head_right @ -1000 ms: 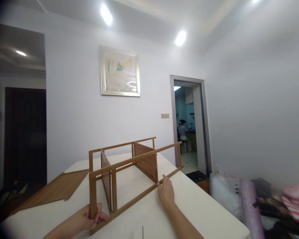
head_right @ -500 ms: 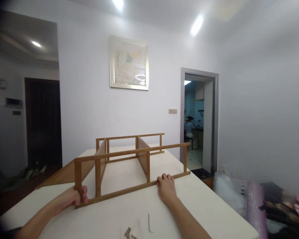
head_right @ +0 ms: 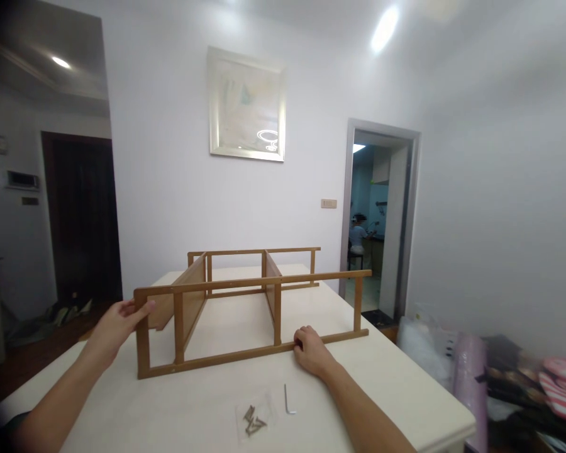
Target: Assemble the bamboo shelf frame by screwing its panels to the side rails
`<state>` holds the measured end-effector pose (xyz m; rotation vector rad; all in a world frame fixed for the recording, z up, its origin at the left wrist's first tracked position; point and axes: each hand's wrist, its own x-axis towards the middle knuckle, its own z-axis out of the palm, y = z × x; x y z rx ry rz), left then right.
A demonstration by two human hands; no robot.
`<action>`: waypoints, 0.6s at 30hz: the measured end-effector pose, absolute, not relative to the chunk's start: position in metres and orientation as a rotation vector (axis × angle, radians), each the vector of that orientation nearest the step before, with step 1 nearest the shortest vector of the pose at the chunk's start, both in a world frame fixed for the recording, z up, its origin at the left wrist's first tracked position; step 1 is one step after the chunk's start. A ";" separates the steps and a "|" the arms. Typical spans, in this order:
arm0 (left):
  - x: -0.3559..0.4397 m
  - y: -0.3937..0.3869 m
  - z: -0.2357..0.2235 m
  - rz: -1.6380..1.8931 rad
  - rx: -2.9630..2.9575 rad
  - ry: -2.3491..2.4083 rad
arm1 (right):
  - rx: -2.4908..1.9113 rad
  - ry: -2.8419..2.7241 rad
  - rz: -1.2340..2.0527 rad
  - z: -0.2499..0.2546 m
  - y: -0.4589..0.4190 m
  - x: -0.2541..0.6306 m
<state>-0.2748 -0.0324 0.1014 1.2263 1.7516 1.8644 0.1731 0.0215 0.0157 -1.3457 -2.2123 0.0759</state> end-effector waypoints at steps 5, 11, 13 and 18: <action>-0.220 -0.059 0.106 2.372 1.488 1.998 | -1.292 -2.191 0.127 0.018 0.010 0.170; -0.140 -0.067 0.068 1.628 2.458 1.587 | -1.236 -2.206 0.152 0.019 -0.001 0.170; -0.118 -0.057 0.054 1.224 2.453 1.535 | -1.223 -2.217 0.156 0.018 -0.003 0.170; -0.077 -0.024 0.030 0.781 2.286 1.456 | -1.253 -2.202 0.145 0.018 -0.002 0.161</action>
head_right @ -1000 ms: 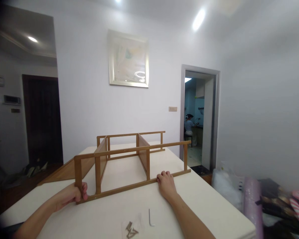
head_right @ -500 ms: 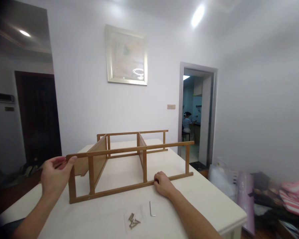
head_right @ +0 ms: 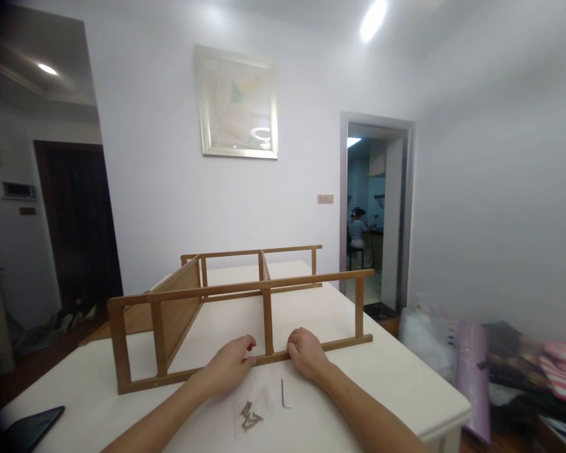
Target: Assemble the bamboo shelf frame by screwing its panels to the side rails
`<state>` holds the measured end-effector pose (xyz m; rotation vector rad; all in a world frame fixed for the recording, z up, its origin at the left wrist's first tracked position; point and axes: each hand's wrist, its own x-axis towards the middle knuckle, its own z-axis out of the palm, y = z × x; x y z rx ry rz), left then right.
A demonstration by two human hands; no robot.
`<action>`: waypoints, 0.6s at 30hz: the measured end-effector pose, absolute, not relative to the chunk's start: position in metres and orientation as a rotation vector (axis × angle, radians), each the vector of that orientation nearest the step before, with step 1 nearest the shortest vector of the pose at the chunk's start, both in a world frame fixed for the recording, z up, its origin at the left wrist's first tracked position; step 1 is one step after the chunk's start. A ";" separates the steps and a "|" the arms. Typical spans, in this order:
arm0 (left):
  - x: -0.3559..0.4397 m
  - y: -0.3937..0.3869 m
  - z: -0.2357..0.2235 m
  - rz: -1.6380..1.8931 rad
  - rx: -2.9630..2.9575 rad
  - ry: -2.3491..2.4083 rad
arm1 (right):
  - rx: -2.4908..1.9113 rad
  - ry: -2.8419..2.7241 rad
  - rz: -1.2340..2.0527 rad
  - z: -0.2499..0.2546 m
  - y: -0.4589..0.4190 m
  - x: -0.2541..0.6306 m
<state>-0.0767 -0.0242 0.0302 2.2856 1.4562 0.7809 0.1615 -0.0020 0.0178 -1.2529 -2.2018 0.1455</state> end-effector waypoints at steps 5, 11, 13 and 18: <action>-0.055 -0.005 0.015 0.796 2.165 1.431 | -1.260 -2.215 0.130 0.013 0.000 0.138; -0.055 -0.012 0.009 0.879 2.203 1.339 | -1.208 -2.267 0.145 0.008 -0.006 0.130; -0.055 -0.016 0.011 0.894 2.229 1.276 | -1.183 -2.284 0.152 0.008 -0.007 0.132; -0.052 -0.016 0.014 0.826 2.303 1.272 | -1.150 -2.310 0.165 0.011 -0.006 0.135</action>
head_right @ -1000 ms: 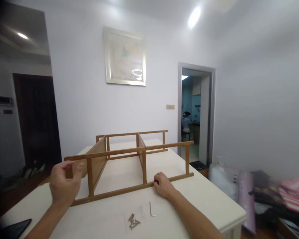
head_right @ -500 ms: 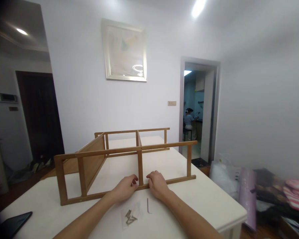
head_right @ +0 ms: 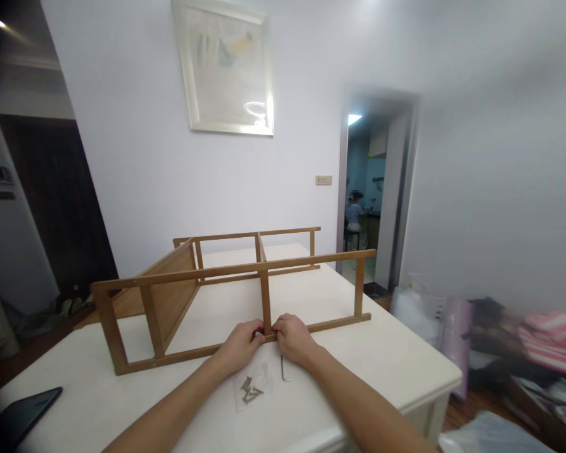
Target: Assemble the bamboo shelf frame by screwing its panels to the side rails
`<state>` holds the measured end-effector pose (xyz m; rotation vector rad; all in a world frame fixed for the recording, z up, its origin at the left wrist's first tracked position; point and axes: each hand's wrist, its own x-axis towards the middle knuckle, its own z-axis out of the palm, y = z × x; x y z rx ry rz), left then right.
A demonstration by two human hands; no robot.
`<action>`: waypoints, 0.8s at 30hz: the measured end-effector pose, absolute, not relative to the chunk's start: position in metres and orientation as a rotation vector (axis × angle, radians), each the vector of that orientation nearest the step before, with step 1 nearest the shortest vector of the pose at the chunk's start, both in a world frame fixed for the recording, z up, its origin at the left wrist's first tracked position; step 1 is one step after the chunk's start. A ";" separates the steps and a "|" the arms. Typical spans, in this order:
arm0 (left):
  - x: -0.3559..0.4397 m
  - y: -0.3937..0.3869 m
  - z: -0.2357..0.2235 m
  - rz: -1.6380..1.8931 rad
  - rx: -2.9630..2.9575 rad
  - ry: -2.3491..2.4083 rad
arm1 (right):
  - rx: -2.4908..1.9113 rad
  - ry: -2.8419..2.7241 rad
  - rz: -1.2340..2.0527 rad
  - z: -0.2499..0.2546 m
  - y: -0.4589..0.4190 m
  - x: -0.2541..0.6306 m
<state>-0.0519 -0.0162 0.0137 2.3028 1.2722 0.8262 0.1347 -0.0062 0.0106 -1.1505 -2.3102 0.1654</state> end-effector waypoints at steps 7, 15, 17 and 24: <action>-0.052 -0.013 0.006 0.782 2.312 1.348 | -1.155 -2.287 0.169 0.011 -0.005 0.140; -0.053 -0.013 -0.001 0.759 2.376 1.380 | -1.101 -2.245 0.139 0.013 -0.010 0.143; -0.053 -0.013 -0.002 0.766 2.392 1.380 | -1.086 -2.216 0.118 0.014 -0.012 0.145; -0.053 -0.014 0.000 0.771 2.441 1.405 | -0.771 -2.276 0.131 0.022 -0.034 0.134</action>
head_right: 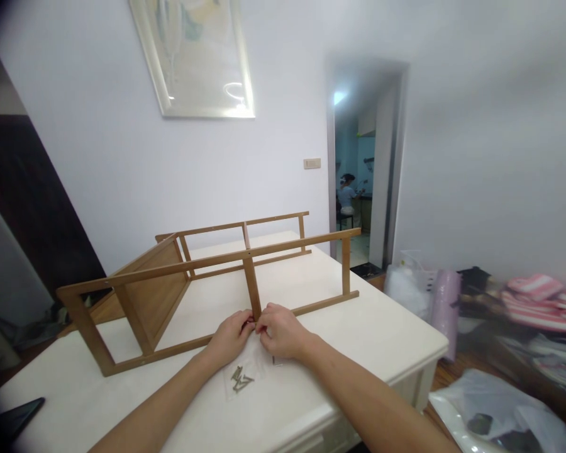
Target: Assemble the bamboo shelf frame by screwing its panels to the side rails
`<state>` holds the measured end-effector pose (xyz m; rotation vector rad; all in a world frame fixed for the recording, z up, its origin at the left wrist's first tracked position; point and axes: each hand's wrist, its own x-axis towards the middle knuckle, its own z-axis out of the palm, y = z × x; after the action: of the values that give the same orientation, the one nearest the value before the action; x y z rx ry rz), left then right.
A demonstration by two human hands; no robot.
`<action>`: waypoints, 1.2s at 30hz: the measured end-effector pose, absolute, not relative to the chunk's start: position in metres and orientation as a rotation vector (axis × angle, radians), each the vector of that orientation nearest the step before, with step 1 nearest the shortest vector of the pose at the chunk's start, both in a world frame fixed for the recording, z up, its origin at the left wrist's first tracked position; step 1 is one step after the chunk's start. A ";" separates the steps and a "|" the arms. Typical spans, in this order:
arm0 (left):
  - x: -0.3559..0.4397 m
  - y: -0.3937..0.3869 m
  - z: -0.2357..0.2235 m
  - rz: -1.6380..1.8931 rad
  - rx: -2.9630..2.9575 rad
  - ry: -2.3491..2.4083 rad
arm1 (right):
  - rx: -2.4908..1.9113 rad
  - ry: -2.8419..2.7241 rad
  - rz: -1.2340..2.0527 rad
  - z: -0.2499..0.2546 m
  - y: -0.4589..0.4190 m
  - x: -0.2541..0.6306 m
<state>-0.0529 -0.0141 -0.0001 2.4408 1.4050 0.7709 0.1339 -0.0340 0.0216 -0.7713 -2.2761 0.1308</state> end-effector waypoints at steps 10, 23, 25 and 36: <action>-0.054 -0.017 0.002 0.737 2.426 1.440 | -0.358 -2.499 0.195 0.020 -0.059 0.108; -0.054 -0.013 -0.002 0.718 2.411 1.474 | -0.555 -2.623 0.308 0.018 -0.063 0.108; -0.053 -0.014 -0.001 0.727 2.404 1.466 | -0.540 -2.604 0.332 0.016 -0.062 0.108; -0.056 -0.019 0.005 0.820 2.492 1.434 | -0.329 -2.369 0.245 0.026 -0.059 0.111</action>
<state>-0.0557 -0.0187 0.0046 2.4915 1.4336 0.8202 0.1106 -0.0589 0.0261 -0.3291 -2.3686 0.2450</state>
